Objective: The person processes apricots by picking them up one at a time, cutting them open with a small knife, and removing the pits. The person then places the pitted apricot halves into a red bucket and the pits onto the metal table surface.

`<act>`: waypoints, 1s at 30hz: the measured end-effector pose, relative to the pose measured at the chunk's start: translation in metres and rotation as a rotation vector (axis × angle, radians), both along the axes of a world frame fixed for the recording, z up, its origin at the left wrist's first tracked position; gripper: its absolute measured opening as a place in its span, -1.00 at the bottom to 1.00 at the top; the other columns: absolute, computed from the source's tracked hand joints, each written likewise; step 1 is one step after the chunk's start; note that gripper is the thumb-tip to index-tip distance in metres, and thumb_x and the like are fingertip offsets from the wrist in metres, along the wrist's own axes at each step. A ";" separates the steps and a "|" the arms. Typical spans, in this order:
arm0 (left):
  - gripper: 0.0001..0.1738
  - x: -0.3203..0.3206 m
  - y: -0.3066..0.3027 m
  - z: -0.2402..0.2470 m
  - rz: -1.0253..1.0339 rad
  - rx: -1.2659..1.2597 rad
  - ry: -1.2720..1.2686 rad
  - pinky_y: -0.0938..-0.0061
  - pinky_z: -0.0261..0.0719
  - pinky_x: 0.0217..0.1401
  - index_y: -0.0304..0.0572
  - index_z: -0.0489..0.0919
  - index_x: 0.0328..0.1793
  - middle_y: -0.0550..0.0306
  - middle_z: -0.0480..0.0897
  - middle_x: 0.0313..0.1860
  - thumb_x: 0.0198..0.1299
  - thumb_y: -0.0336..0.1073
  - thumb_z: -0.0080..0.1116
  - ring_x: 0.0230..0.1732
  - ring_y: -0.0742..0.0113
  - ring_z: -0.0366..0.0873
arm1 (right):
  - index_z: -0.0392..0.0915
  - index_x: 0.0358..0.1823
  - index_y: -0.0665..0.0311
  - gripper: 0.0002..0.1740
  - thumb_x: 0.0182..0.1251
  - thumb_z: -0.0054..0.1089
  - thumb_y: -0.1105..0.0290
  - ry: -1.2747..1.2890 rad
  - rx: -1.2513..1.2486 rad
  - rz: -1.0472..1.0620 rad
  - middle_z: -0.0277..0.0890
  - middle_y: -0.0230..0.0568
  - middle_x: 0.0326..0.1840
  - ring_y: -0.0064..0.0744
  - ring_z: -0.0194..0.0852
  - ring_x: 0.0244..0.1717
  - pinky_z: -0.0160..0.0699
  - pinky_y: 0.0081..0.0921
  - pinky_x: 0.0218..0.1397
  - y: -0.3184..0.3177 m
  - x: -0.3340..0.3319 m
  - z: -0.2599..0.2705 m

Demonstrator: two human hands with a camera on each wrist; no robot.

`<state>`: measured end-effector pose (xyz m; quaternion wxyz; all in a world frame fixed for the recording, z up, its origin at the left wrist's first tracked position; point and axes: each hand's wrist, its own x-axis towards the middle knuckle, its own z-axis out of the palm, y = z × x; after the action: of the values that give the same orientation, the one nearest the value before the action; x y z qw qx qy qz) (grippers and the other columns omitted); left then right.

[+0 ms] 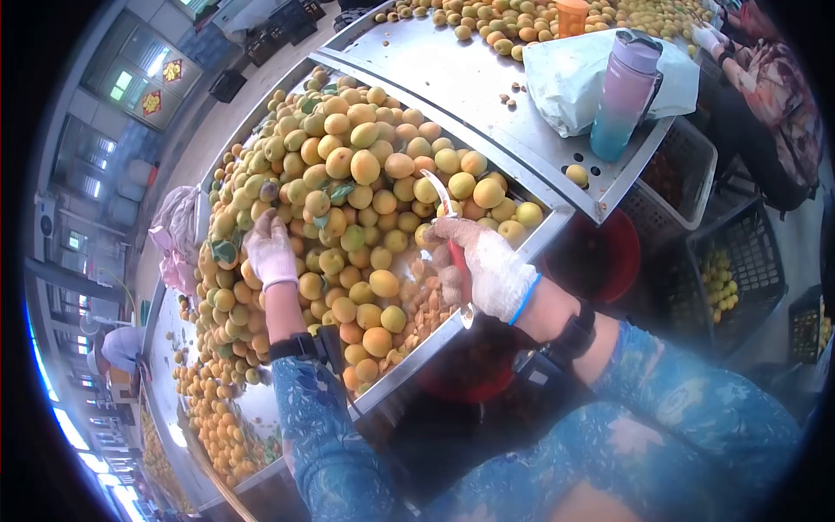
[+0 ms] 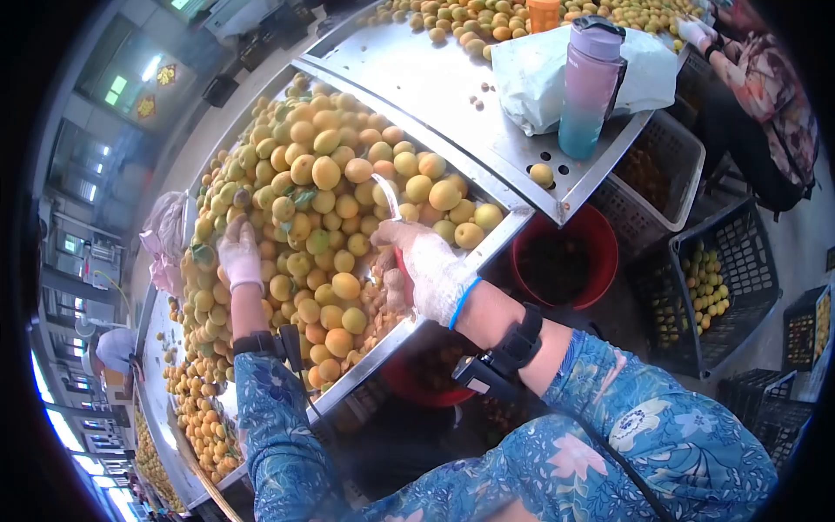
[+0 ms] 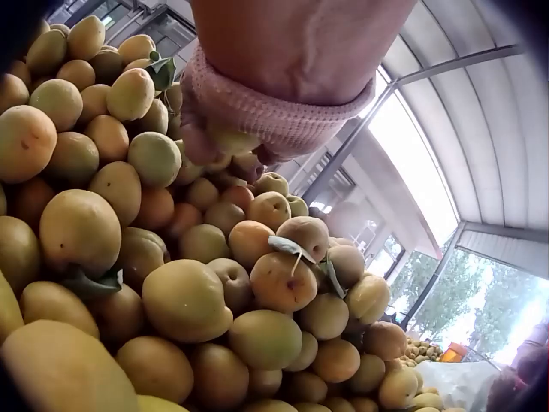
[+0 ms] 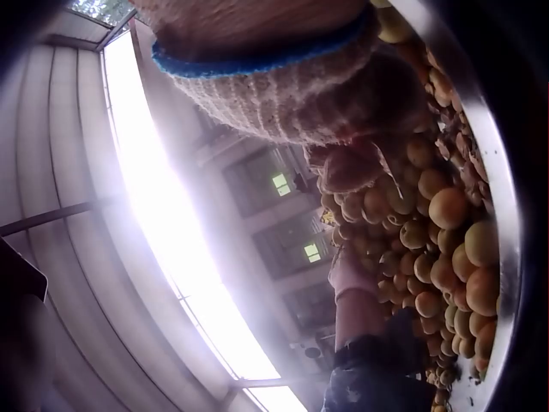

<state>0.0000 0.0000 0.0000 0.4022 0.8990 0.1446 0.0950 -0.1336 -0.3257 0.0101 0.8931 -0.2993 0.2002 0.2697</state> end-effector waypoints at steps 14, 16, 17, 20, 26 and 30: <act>-0.52 0.021 0.051 0.056 0.367 0.897 0.026 0.21 0.51 0.23 0.06 0.54 0.25 -0.16 0.52 0.16 0.18 -0.16 0.24 0.19 -0.06 0.53 | 0.46 -0.17 0.18 -0.80 0.39 0.08 0.22 0.013 -0.031 -0.019 0.33 -0.46 -0.51 -0.61 0.24 -0.67 0.26 -0.55 -0.63 -0.016 0.006 -0.005; -0.48 0.025 0.045 0.070 0.192 1.025 0.144 0.25 0.48 0.28 0.07 0.57 0.23 -0.11 0.45 0.24 0.10 -0.16 0.32 0.26 -0.02 0.47 | 0.45 -0.16 0.18 -0.80 0.39 0.08 0.22 0.015 -0.024 -0.009 0.33 -0.45 -0.52 -0.60 0.24 -0.67 0.27 -0.54 -0.63 -0.016 0.006 -0.006; -0.48 0.027 0.039 0.078 0.196 1.024 0.141 0.25 0.48 0.28 0.07 0.57 0.23 -0.11 0.45 0.24 0.10 -0.16 0.32 0.26 -0.02 0.47 | 0.45 -0.16 0.18 -0.80 0.39 0.08 0.22 0.015 -0.019 -0.001 0.33 -0.44 -0.52 -0.60 0.24 -0.67 0.28 -0.54 -0.63 -0.016 0.007 -0.006; -0.40 0.040 0.017 0.085 0.118 1.074 0.356 0.24 0.53 0.25 0.06 0.58 0.22 -0.07 0.34 0.39 -0.03 -0.11 0.42 0.27 -0.01 0.46 | 0.44 -0.13 0.19 -0.79 0.39 0.08 0.22 0.005 -0.018 -0.001 0.32 -0.41 -0.51 -0.58 0.24 -0.68 0.29 -0.52 -0.62 -0.015 0.006 -0.006; -0.42 0.044 0.014 0.072 0.089 1.084 0.355 0.23 0.53 0.22 -0.02 0.60 0.16 -0.11 0.46 0.28 -0.06 -0.13 0.41 0.21 0.00 0.51 | 0.44 -0.11 0.20 -0.78 0.39 0.08 0.21 -0.026 -0.051 -0.017 0.31 -0.41 -0.51 -0.58 0.24 -0.68 0.30 -0.51 -0.62 -0.017 0.007 -0.006; -0.53 0.038 0.052 0.062 -0.174 0.745 0.249 0.29 0.55 0.13 -0.11 0.65 0.05 -0.17 0.63 0.01 -0.04 -0.20 0.38 0.03 0.03 0.62 | 0.44 -0.11 0.20 -0.77 0.39 0.08 0.21 -0.017 -0.046 0.001 0.30 -0.40 -0.52 -0.58 0.24 -0.69 0.29 -0.51 -0.65 -0.011 0.007 -0.004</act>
<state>0.0375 0.0520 0.0621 0.0347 0.9969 0.0711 -0.0031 -0.1269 -0.3363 0.0058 0.8875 -0.3222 0.1984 0.2630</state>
